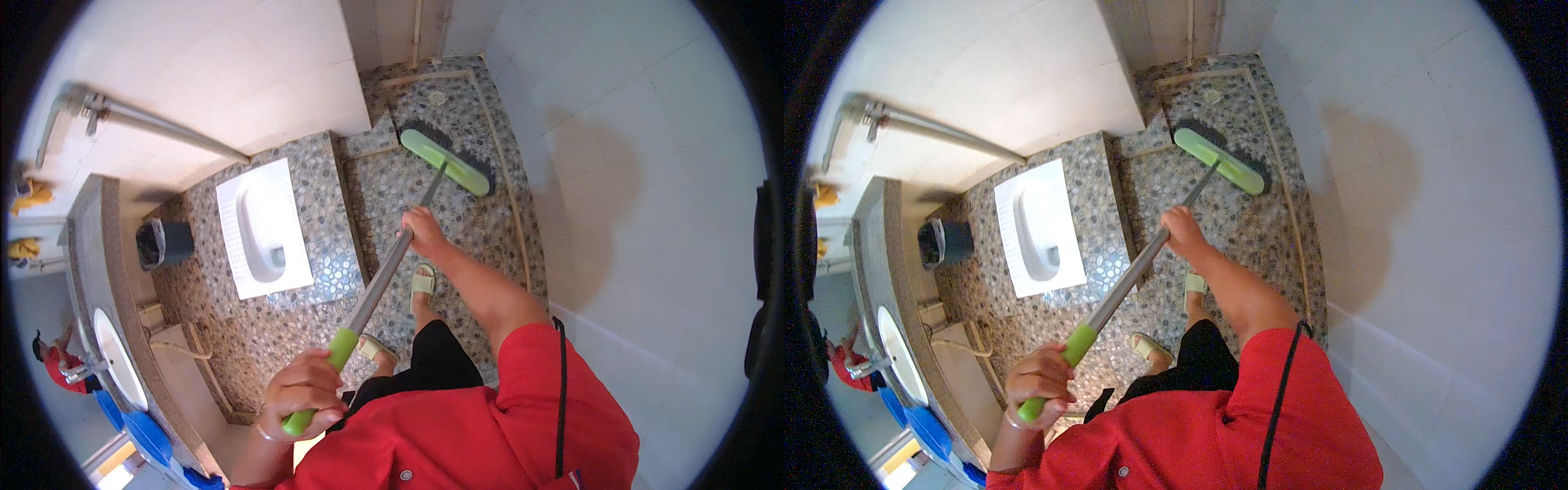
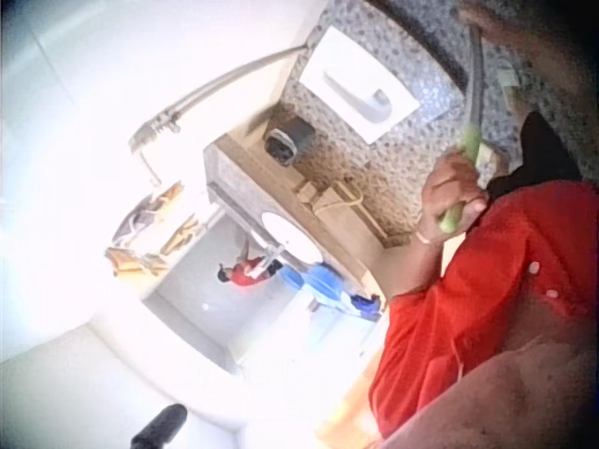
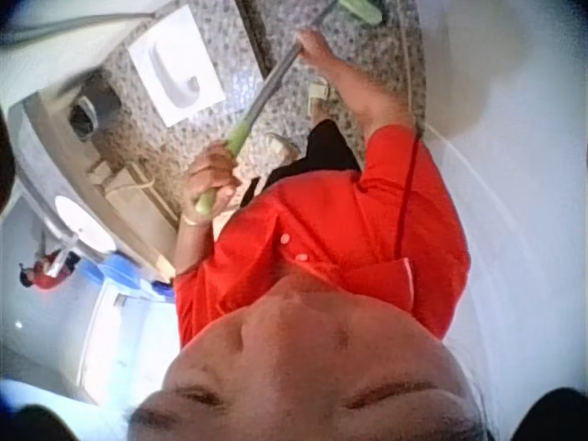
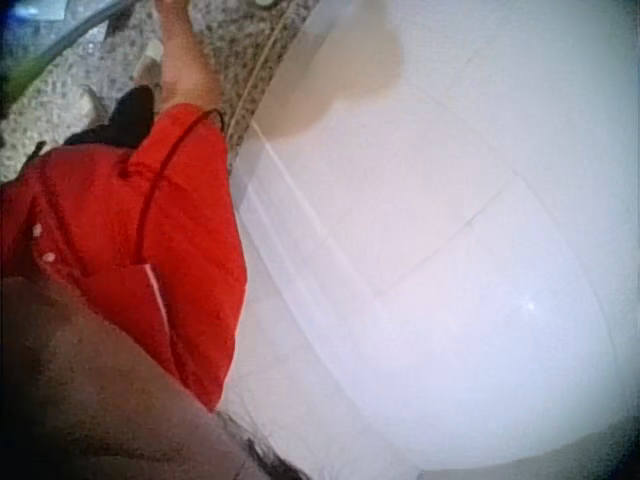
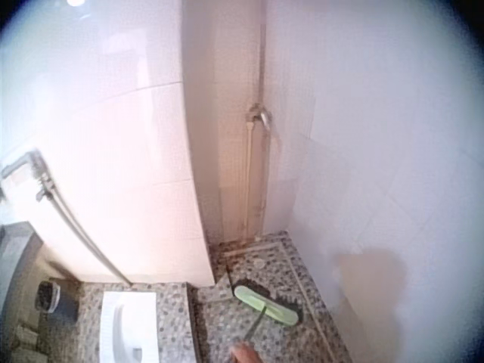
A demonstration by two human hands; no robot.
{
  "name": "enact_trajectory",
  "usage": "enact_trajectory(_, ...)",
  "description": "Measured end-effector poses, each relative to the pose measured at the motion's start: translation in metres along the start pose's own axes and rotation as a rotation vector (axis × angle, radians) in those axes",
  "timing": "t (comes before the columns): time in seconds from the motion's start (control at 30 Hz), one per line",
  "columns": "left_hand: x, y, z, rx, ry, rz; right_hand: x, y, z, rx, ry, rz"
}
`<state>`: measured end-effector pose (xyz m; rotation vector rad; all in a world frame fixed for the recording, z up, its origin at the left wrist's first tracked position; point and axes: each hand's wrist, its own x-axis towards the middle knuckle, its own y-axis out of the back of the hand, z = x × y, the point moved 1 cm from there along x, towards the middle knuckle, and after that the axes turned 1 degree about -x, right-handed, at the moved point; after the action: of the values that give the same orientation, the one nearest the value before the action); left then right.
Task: The person mops a bathroom floor using a long-handled mop, repeatedly rinsing it in a blue basin and under the sink faucet. They also wipe the sink basin with a blue cloth and move the basin to the sink before exiting the room.
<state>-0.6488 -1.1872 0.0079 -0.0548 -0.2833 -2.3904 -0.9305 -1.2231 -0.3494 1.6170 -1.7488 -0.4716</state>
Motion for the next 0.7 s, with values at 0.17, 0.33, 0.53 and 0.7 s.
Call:
enact_trajectory(0.17, -0.110, 0.035, 0.061, -0.004, -0.007, 0.019, -0.070, -0.057, -0.130, 0.159, 0.006, -0.113)
enact_trajectory(0.33, -0.218, 0.062, 0.109, 0.040, 0.065, 0.035, -0.118, -0.111, -0.235, 0.201, 0.017, -0.343)
enact_trajectory(0.53, -0.414, 0.028, 0.066, 0.014, 0.483, 0.862, -0.143, -0.159, -0.294, -0.105, 0.084, -0.699)
enact_trajectory(0.7, -0.487, -0.052, 0.010, -0.415, 0.568, 1.199, -0.162, -0.175, -0.266, -0.270, 0.162, -0.905)
